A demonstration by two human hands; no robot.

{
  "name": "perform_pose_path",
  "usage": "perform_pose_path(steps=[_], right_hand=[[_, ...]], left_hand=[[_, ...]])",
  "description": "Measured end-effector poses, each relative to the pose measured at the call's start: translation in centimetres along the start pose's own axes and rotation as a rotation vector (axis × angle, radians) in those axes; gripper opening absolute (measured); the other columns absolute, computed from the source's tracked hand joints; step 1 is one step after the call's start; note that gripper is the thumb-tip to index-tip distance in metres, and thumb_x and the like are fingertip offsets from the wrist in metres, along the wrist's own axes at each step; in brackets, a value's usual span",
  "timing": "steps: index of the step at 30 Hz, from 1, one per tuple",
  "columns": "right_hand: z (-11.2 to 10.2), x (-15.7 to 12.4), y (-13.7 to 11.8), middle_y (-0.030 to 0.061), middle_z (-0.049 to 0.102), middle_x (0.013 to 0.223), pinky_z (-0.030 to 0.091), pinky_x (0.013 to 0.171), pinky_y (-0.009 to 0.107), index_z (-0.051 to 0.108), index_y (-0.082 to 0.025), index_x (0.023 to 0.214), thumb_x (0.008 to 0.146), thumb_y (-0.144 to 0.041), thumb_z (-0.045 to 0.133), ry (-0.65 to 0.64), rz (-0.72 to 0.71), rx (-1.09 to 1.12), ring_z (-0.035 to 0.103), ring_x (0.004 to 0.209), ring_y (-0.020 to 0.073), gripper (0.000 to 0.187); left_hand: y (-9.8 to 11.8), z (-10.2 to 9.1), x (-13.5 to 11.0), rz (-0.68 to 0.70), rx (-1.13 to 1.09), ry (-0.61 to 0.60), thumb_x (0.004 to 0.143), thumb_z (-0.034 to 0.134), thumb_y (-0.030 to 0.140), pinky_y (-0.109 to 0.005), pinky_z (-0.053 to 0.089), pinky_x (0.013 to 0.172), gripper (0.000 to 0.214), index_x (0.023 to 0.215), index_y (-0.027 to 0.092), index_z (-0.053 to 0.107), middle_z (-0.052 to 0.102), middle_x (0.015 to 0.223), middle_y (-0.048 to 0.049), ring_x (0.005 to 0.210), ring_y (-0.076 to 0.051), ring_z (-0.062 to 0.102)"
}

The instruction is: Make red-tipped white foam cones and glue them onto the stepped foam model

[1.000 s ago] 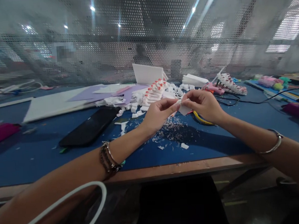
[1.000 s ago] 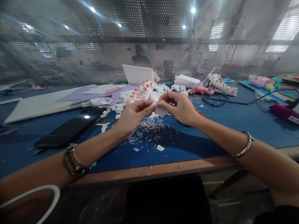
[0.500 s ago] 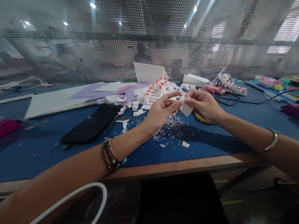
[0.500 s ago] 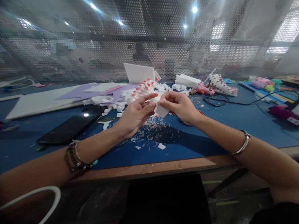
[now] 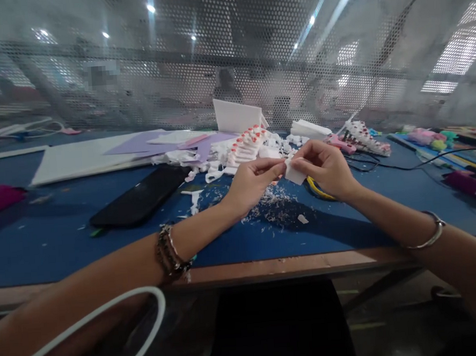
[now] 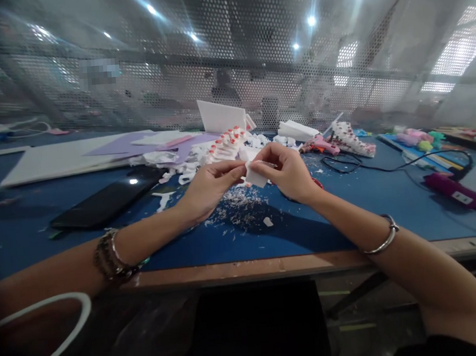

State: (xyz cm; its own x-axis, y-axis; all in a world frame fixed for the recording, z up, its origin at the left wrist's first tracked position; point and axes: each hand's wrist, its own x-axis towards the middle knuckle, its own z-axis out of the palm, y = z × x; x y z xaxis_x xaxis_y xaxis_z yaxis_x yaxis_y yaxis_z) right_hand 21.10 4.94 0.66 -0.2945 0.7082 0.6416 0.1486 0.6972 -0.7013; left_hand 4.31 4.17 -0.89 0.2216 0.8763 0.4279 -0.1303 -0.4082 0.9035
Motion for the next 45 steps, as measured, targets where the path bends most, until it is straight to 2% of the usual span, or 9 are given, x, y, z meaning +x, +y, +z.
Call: perform_pose_path(steps=[7,13,18,25,30,35,38,41,45], right_hand=[[0.2,-0.4,-1.1,-0.0007,0.06,0.065,0.044,0.052,0.021,0.059,-0.016,0.066,0.069,-0.029,0.067,0.054,-0.107,-0.042,0.054,0.058,0.0078,0.016],[0.1,-0.2,-1.0,-0.0013,0.06,0.065,0.046,0.053,0.02,0.06,-0.015,0.069,0.068,-0.029,0.067,0.016,-0.062,0.072,0.054,0.058,0.0064,0.016],[0.1,-0.1,-0.7,-0.001,0.06,0.068,0.046,0.055,0.019,0.058,-0.014,0.072,0.071,-0.027,0.065,-0.012,-0.058,0.102,0.054,0.062,0.0059,0.015],[0.0,-0.2,-0.9,-0.0007,0.059,0.072,0.05,0.058,0.02,0.056,-0.015,0.074,0.07,-0.026,0.067,-0.045,-0.114,0.079,0.057,0.065,0.0074,0.016],[-0.4,-0.4,-1.1,0.0012,0.061,0.079,0.051,0.071,0.025,0.059,-0.016,0.078,0.074,-0.023,0.064,-0.056,-0.228,-0.01,0.059,0.076,0.0103,0.009],[-0.5,-0.3,-0.8,-0.0009,0.059,0.076,0.05,0.068,0.021,0.057,-0.016,0.079,0.074,-0.025,0.064,-0.044,-0.243,-0.096,0.057,0.072,0.008,0.013],[-0.5,-0.1,-0.6,-0.0023,0.056,0.076,0.049,0.062,0.018,0.053,-0.017,0.089,0.074,-0.025,0.062,-0.039,-0.207,-0.093,0.056,0.07,0.0066,0.019],[-0.6,-0.1,-0.7,-0.0041,0.055,0.073,0.047,0.059,0.017,0.048,-0.02,0.106,0.077,-0.021,0.058,-0.038,-0.238,-0.11,0.055,0.066,0.0058,0.031],[-0.9,-0.2,-1.0,-0.0017,0.061,0.081,0.047,0.066,0.018,0.057,-0.019,0.099,0.077,-0.021,0.059,-0.075,-0.418,-0.329,0.057,0.07,0.0062,0.021]], left_hand=[[1.5,0.6,-0.8,0.177,0.155,-0.043,0.07,0.067,0.029,-0.025,0.044,0.069,0.016,0.082,0.017,0.07,0.068,0.083,-0.005,0.078,-0.015,0.057],[1.0,0.1,-0.2,0.155,0.103,-0.066,0.071,0.066,0.032,-0.024,0.041,0.061,0.016,0.079,0.02,0.07,0.065,0.073,-0.0013,0.065,-0.011,0.054],[0.6,-0.3,0.4,0.184,0.048,-0.106,0.07,0.067,0.028,-0.023,0.044,0.062,0.015,0.081,0.018,0.068,0.064,0.073,-0.0015,0.068,-0.011,0.056],[0.9,-1.2,0.9,0.482,0.237,-0.175,0.073,0.066,0.025,-0.028,0.049,0.077,0.016,0.088,0.019,0.068,0.065,0.089,-0.0051,0.086,-0.015,0.059],[1.0,-1.6,0.9,0.568,0.346,-0.177,0.077,0.062,0.025,-0.031,0.049,0.082,0.017,0.092,0.022,0.068,0.065,0.095,-0.0069,0.092,-0.017,0.059],[1.5,-1.7,1.0,0.638,0.498,-0.184,0.078,0.06,0.027,-0.026,0.049,0.074,0.015,0.087,0.018,0.067,0.066,0.087,-0.0058,0.083,-0.015,0.06],[1.3,-1.8,1.1,0.596,0.522,-0.171,0.076,0.062,0.028,-0.024,0.048,0.072,0.014,0.084,0.016,0.065,0.066,0.082,-0.0043,0.077,-0.013,0.059],[0.6,-1.8,1.4,0.43,0.416,-0.149,0.076,0.062,0.031,-0.022,0.047,0.065,0.017,0.082,0.015,0.063,0.065,0.076,-0.003,0.07,-0.012,0.059],[-0.1,-1.8,1.5,0.261,0.299,-0.137,0.075,0.062,0.036,-0.02,0.045,0.059,0.022,0.082,0.015,0.06,0.064,0.073,-0.0022,0.065,-0.01,0.058]])
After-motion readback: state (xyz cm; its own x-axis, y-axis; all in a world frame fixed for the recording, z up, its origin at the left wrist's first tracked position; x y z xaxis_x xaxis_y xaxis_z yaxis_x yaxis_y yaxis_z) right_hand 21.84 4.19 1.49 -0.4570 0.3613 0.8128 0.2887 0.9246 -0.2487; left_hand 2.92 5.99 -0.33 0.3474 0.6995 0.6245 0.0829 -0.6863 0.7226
